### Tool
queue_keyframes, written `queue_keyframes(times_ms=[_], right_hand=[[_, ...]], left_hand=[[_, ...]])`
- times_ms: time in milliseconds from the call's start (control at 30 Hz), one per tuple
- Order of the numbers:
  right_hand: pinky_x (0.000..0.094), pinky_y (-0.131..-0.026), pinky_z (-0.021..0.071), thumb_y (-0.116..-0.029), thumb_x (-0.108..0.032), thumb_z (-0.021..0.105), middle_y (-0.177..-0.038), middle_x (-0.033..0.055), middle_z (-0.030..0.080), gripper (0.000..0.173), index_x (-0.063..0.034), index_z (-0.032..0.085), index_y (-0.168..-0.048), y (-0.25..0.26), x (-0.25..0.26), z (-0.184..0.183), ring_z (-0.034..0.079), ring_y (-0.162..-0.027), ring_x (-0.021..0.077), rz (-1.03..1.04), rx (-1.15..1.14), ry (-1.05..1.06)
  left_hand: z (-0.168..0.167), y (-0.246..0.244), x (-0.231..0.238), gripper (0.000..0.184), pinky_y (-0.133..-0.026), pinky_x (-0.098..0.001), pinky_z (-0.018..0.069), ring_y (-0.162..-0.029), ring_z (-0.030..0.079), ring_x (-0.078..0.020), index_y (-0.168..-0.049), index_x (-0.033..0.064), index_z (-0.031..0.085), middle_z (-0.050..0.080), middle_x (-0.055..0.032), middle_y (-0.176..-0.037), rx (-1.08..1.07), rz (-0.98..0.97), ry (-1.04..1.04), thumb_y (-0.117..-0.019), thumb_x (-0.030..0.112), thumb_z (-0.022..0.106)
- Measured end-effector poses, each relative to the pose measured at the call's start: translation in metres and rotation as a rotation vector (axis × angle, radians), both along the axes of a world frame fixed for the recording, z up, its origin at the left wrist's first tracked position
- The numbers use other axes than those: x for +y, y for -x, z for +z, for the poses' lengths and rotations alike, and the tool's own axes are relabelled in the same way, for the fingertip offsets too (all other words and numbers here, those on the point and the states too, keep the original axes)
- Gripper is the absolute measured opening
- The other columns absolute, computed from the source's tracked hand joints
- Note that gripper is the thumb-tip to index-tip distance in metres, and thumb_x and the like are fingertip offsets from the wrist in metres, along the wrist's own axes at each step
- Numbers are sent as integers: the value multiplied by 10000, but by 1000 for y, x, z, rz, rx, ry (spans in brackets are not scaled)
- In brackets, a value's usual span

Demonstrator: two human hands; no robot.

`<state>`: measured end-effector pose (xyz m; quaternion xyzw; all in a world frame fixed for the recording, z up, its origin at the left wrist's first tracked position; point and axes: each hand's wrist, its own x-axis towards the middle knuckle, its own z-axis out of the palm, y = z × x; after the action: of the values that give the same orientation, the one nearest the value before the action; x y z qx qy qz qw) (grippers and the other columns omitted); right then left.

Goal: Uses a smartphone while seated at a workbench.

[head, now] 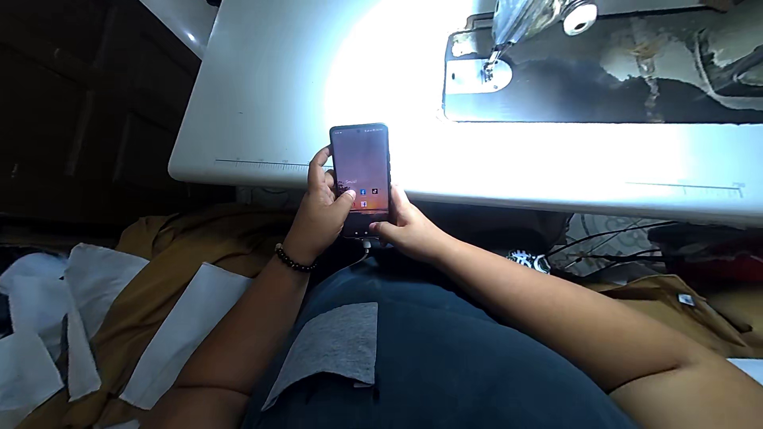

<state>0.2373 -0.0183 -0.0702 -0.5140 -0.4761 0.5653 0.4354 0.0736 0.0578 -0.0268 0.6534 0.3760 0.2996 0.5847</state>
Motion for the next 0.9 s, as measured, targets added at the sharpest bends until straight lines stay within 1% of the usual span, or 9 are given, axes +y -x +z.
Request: queue_keyframes(times_ms=[100, 200, 267, 367, 533, 633, 733, 833, 900], right_hand=[[283, -687, 582, -937, -39, 625, -1100, 95, 677, 711, -105, 247, -1536, 0, 0, -1, 682, -768, 111, 3, -6, -13], [301, -787, 601, -905, -24, 645, -1165, 96, 678, 748, -94, 249, -1536, 0, -1, -1, 710, -917, 114, 1, -6, -21], [296, -768, 599, -888, -11, 657, -1137, 93, 683, 761, -97, 254, -1528, 1, -1, -2, 709, -893, 111, -7, 1, -33], [292, -766, 600, -876, 1, 670, -1144, 86, 683, 800, -114, 234, -1537, 1, 0, -2, 711, -894, 108, -2, 6, -25], [303, -815, 604, -869, -10, 682, -1167, 76, 686, 810, -127, 237, -1536, 0, -1, -4, 716, -957, 111, 14, 12, -22], [298, -819, 604, -874, -10, 680, -1164, 76, 689, 816, -123, 225, -1542, 1, 0, -6, 716, -960, 106, 27, 22, -37], [289, -838, 605, -875, -9, 680, -1177, 73, 685, 817, -112, 222, -1543, 1, -1, -6, 715, -979, 97, 33, 4, -68], [297, -855, 605, -878, -20, 687, -1182, 73, 687, 820, -116, 220, -1544, 2, 0, -4, 715, -998, 99, 38, -11, -66], [297, -853, 603, -880, -22, 688, -1194, 82, 681, 847, -109, 196, -1563, 1, 0, -4, 712, -1001, 101, 33, -9, -65]], left_hand=[[-1, 1, 0, 744, -881, -318, 591, -1076, 692, -136, -1606, 199, 107, 578, -91, -1385, -33, -21, 13, -974, -85, 378], [-1, 2, 1, 721, -867, -302, 587, -1050, 690, -114, -1623, 204, 84, 591, -87, -1350, -39, -30, 8, -994, -47, 330], [-1, 2, 1, 701, -868, -304, 586, -1048, 687, -115, -1630, 197, 93, 594, -91, -1333, -36, -39, -1, -1006, -36, 312], [-1, 2, 2, 633, -847, -292, 591, -1025, 692, -110, -1612, 165, 162, 616, -84, -1296, -33, -51, 0, -1021, -26, 287], [-2, 2, 1, 562, -853, -291, 592, -1016, 697, -99, -1577, 164, 221, 634, -65, -1278, -24, -9, 13, -1040, 14, 292], [-2, 0, -1, 463, -828, -279, 601, -971, 710, -90, -1540, 185, 273, 656, -43, -1226, -22, 54, 21, -1095, 95, 368], [-2, -5, 2, 421, -869, -284, 605, -997, 716, -95, -1488, 130, 295, 666, -47, -1205, -50, 90, 5, -1091, 91, 428], [-5, -9, 4, 388, -846, -283, 615, -962, 731, -103, -1439, 102, 327, 693, -57, -1143, -49, 135, -36, -1081, 77, 472], [-5, -8, 4, 378, -844, -289, 618, -963, 731, -102, -1439, 100, 323, 689, -54, -1146, -58, 128, -44, -1086, 84, 456]])
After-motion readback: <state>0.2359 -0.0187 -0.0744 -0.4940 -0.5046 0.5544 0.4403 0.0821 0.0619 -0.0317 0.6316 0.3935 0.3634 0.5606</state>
